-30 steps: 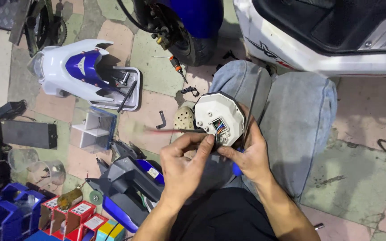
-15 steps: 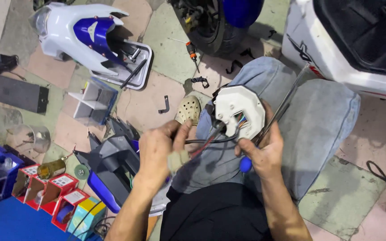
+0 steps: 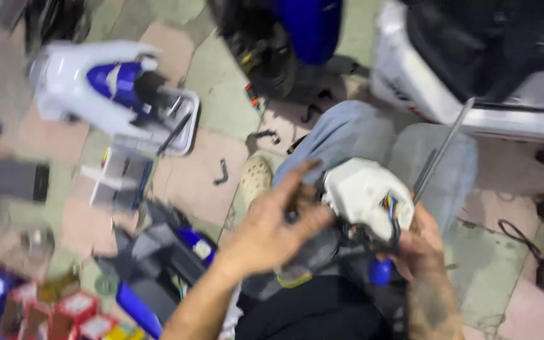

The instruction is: Connecting electrical wiring and installing the instrument cluster on a motorcycle

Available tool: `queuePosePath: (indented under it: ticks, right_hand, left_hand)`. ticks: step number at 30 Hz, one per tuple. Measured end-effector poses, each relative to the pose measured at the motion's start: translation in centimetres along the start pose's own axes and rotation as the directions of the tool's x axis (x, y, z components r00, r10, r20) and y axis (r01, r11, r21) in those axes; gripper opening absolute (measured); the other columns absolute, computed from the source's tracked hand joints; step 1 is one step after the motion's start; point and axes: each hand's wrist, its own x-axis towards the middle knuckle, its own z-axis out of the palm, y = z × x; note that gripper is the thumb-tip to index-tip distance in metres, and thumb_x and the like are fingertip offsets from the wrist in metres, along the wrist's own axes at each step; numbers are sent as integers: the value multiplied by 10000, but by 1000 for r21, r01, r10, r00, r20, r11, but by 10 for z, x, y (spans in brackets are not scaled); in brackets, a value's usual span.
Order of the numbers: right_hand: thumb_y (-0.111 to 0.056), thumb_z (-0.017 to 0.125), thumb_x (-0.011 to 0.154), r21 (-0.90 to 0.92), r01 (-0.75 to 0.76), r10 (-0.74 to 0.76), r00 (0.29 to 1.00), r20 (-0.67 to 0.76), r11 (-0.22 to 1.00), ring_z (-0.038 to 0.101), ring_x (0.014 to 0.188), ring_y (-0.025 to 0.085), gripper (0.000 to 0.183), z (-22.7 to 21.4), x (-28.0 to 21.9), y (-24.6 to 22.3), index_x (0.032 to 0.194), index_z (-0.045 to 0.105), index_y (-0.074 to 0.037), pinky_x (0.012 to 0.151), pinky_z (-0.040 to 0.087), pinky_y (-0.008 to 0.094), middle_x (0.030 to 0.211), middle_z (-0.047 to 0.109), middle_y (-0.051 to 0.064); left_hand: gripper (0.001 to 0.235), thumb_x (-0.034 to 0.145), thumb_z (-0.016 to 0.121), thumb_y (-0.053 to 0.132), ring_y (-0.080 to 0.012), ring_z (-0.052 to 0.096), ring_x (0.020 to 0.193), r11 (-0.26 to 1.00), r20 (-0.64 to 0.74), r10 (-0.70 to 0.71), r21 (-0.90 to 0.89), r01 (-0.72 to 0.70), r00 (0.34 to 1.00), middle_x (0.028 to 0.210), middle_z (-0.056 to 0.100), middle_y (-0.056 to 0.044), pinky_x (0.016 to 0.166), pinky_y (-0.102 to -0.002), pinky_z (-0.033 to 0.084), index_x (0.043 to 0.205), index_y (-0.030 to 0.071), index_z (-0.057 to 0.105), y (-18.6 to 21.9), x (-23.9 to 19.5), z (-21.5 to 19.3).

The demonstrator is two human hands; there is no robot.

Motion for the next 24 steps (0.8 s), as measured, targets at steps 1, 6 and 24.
queuePosePath:
  ticks: [1, 6, 24]
  right_hand:
    - [-296, 742, 608, -44, -92, 90, 995, -44, 995, 590, 851, 261, 951, 13, -6, -23, 1450, 452, 37, 638, 424, 308, 1185, 606, 176]
    - [-377, 900, 727, -127, -35, 52, 989, 138, 991, 652, 687, 85, 1078, -20, -10, -74, 1568, 375, 44, 511, 486, 170, 1152, 709, 115]
    - [-276, 870, 771, -706, -343, 25, 908, -419, 620, 560, 600, 83, 515, -20, 36, -81, 1273, 776, -215, 634, 477, 226, 698, 692, -44]
  left_hand:
    - [716, 861, 623, 487, -185, 745, 889, 988, 16, -63, 144, 60, 998, 1037, 748, -63, 871, -345, 562, 1479, 162, 464, 10, 5, 10]
    - [652, 834, 671, 525, -112, 574, 538, 967, 143, -194, 196, 164, 970, 601, 598, 28, 528, -317, 473, 1363, 160, 565, 41, 38, 48]
    - [847, 800, 675, 594, -181, 664, 911, 852, -55, -33, 520, 57, 998, 1095, 666, -91, 847, -383, 605, 1487, 136, 490, 8, 134, 23]
